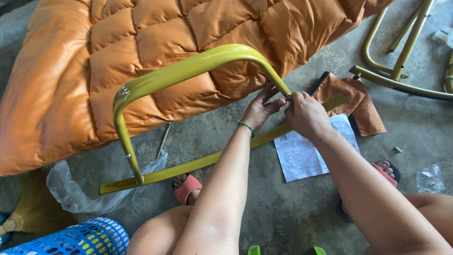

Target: The person attaches a yellow metal frame to an orange cushioned seat using bolts and nuts. They tighten fasteners at multiple points, flip the seat to access the underside, and reattach frame sections to complete the assembly.

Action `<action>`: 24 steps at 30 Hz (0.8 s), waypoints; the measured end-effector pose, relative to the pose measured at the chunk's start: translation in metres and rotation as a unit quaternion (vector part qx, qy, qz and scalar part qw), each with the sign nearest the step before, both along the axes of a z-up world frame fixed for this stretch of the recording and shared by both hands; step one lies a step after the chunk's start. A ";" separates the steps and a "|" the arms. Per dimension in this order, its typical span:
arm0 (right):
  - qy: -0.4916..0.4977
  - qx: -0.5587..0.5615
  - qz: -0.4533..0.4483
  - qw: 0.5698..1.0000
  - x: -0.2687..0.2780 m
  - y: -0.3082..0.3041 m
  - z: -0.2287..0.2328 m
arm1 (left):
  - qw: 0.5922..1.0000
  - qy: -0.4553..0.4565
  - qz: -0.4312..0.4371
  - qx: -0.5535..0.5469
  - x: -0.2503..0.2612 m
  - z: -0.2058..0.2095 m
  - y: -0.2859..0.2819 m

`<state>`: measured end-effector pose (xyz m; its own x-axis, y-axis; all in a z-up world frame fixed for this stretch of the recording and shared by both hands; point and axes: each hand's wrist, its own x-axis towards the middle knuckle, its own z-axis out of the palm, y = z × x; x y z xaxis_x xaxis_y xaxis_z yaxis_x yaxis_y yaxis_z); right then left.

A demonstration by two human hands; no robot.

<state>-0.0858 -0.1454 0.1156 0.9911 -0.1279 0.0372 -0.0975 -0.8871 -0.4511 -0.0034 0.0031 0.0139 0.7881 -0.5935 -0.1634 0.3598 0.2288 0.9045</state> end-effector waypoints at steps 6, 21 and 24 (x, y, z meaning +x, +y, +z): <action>-0.005 -0.022 0.012 1.000 0.011 -0.012 -0.030 | 0.991 0.112 -0.045 -0.061 -0.001 0.021 0.008; 0.130 0.176 -0.189 0.957 0.009 -0.014 -0.048 | 0.996 -0.062 0.044 0.046 -0.002 0.009 -0.012; 0.092 0.128 -0.183 0.970 0.004 -0.010 -0.035 | 0.995 -0.062 0.073 0.014 -0.008 0.004 -0.015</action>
